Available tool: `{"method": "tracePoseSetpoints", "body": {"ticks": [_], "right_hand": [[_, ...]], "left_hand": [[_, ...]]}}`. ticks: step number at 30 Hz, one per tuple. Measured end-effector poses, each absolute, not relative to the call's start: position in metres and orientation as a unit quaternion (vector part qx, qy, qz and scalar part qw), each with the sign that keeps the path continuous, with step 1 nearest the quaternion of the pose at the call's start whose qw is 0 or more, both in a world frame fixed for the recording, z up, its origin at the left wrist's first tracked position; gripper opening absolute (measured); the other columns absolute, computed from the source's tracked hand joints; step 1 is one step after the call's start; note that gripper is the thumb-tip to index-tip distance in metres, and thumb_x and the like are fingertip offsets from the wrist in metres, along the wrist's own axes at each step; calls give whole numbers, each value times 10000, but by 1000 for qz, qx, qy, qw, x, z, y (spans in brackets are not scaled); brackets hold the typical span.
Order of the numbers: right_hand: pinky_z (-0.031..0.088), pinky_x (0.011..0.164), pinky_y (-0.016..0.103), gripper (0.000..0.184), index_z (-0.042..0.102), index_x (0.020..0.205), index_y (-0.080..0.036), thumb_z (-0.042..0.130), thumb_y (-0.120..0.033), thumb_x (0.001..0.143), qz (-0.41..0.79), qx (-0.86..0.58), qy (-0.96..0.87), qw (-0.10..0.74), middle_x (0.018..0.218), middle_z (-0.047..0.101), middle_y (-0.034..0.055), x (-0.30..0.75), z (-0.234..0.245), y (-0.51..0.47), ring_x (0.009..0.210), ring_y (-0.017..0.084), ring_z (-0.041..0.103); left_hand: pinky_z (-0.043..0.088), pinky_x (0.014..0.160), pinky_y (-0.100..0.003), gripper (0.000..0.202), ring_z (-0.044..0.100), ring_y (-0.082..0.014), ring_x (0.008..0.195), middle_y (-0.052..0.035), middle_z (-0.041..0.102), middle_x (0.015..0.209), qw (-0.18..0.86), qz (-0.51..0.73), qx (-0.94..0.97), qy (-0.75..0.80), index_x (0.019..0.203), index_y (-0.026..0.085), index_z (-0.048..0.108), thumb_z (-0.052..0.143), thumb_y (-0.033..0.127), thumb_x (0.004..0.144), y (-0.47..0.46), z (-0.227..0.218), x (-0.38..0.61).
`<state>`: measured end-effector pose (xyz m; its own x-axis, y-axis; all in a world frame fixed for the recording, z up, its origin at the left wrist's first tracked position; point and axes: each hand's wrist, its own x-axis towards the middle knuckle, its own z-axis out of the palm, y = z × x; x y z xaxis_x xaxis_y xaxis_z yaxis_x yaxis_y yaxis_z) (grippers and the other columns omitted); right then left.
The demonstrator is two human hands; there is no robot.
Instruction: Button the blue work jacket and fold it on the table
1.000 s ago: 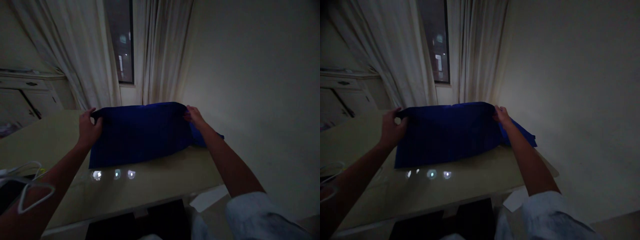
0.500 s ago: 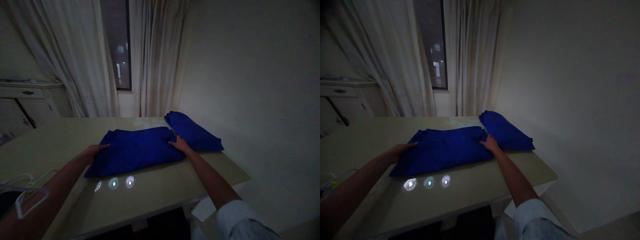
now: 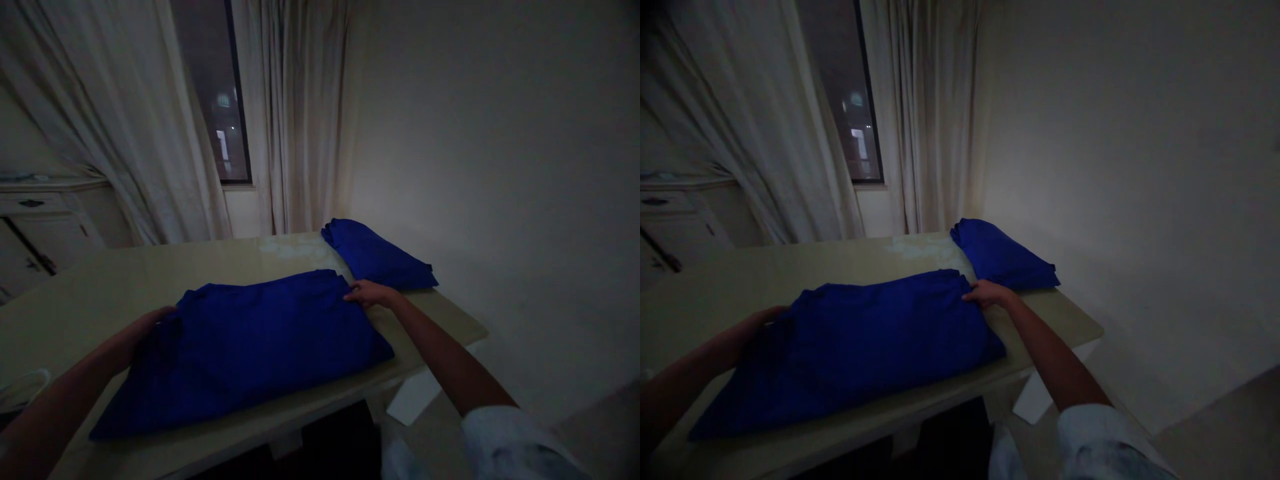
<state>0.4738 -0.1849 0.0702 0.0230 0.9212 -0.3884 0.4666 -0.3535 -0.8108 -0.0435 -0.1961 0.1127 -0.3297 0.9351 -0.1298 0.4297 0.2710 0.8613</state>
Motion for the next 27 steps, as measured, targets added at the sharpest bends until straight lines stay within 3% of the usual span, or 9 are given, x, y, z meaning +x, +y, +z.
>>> {"method": "tracePoseSetpoints", "body": {"ticks": [4, 7, 11, 14, 18, 19, 23, 25, 27], "right_hand": [[578, 879, 333, 934, 407, 1514, -168, 918, -335, 750, 477, -640, -473, 373, 1205, 752, 76, 442, 63, -183, 1071, 234, 704], [559, 959, 349, 896, 461, 1469, -185, 925, -244, 704, 477, -632, -479, 378, 1223, 752, 47, 424, 58, -189, 1158, 252, 673], [510, 1098, 405, 918, 498, 1475, -198, 939, -288, 675, 486, -602, -513, 373, 1375, 703, 74, 447, 67, -225, 1272, 301, 641], [408, 1225, 493, 1026, 448, 1563, -204, 943, -407, 688, 433, -597, -588, 332, 1545, 580, 113, 510, 101, -261, 1415, 351, 544], [382, 1244, 522, 1073, 361, 1650, -261, 904, -488, 753, 213, -657, -695, 198, 1644, 461, 116, 621, 203, -267, 1468, 378, 494], [381, 1237, 504, 1083, 323, 1666, -249, 892, -476, 773, 153, -670, -707, 168, 1654, 442, 133, 644, 236, -254, 1467, 368, 497], [310, 1182, 544, 1010, 284, 1621, -26, 796, -478, 877, -77, -734, -673, 48, 1682, 310, 284, 684, 361, -149, 1492, 384, 433], [221, 1161, 600, 896, 271, 1498, 184, 573, -508, 1016, -198, -752, -624, 71, 1656, 131, 435, 670, 386, -80, 1529, 417, 320], [191, 1152, 615, 901, 202, 1459, 259, 468, -508, 1068, -305, -730, -597, 137, 1608, -32, 514, 640, 370, -20, 1566, 440, 169]], "left_hand": [[614, 733, -398, 818, 747, -251, 770, -35, 796, 739, 318, 344, 478, 743, 1075, 199, 778, 672, 913, 688, -207, 118, -18], [616, 756, -396, 773, 755, -242, 784, -27, 790, 708, 404, 316, 419, 749, 1059, 190, 770, 566, 892, 806, -190, 127, -12], [622, 826, -392, 542, 758, -216, 777, -16, 793, 716, 592, 274, 300, 696, 1076, 140, 722, 531, 635, 969, -159, 127, -28], [619, 843, -428, 522, 764, -254, 824, 20, 810, 786, 632, 279, 327, 645, 1126, 190, 715, 698, 608, 813, -161, 99, -26], [598, 902, -448, 691, 740, -352, 1006, 8, 823, 914, 669, 256, 473, 513, 1003, 286, 776, 962, 553, 392, -198, 52, 39], [585, 928, -451, 660, 724, -352, 1050, -18, 818, 955, 683, 262, 502, 461, 1023, 280, 781, 959, 552, 449, -208, 46, 66], [570, 828, -380, 514, 699, -269, 954, -83, 775, 1027, 749, 255, 527, 310, 1099, 227, 758, 894, 494, 682, -225, 55, 188], [556, 832, -349, 544, 695, -245, 960, -114, 753, 1073, 765, 296, 504, 272, 1165, 193, 720, 859, 508, 744, -221, 60, 244], [561, 868, -367, 728, 711, -258, 1024, -143, 726, 1174, 791, 306, 467, 249, 1374, 203, 606, 824, 551, 773, -219, 50, 286]]}}
